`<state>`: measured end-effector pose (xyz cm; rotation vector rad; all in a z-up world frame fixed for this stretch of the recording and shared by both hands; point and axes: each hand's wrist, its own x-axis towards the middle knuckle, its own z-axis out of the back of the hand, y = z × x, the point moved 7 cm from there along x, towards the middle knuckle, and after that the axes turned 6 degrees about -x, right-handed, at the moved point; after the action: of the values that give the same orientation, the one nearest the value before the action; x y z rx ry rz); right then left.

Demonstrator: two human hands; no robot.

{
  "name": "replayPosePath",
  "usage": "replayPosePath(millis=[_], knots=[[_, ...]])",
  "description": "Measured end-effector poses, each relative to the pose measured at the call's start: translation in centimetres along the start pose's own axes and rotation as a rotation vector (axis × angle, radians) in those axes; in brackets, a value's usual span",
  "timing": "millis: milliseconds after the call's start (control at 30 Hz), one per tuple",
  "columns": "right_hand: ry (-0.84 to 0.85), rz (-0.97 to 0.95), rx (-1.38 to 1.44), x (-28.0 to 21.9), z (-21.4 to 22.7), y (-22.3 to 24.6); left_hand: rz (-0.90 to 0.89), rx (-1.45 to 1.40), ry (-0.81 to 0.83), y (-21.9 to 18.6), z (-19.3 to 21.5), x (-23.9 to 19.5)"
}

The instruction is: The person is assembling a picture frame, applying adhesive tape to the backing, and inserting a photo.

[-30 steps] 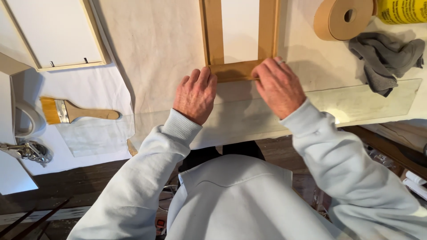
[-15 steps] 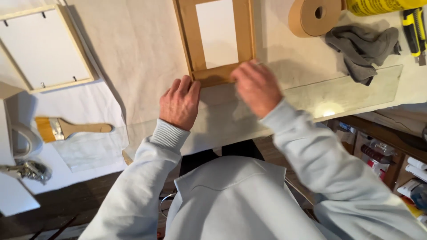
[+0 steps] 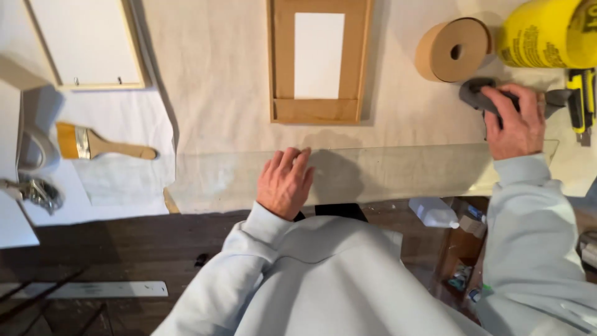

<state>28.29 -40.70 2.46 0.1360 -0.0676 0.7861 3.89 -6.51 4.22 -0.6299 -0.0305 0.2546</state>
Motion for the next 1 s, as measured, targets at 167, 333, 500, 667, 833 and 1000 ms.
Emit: replayPosePath(millis=[167,333,500,667,833,1000], knots=[[0.076,0.314,0.010,4.4,3.3,11.4,0.145,0.085,-0.001,-0.8,-1.7,0.4],[0.086,0.498,-0.094,9.3,-1.9,17.7,0.081,0.187,-0.176,-1.6,-2.8,1.5],[0.127,0.651,-0.157,10.7,-1.8,19.8,0.116,0.170,-0.203,-1.2,-3.7,1.5],[0.276,0.690,-0.166,11.2,-3.6,19.3,0.105,0.167,-0.227,-0.9,-4.1,1.7],[0.449,0.382,0.430,14.4,-2.0,17.2,0.092,0.153,-0.239,-0.6,-3.9,2.0],[0.249,0.320,0.390,15.2,0.5,14.8,0.092,0.149,-0.202,-0.3,-4.5,1.6]])
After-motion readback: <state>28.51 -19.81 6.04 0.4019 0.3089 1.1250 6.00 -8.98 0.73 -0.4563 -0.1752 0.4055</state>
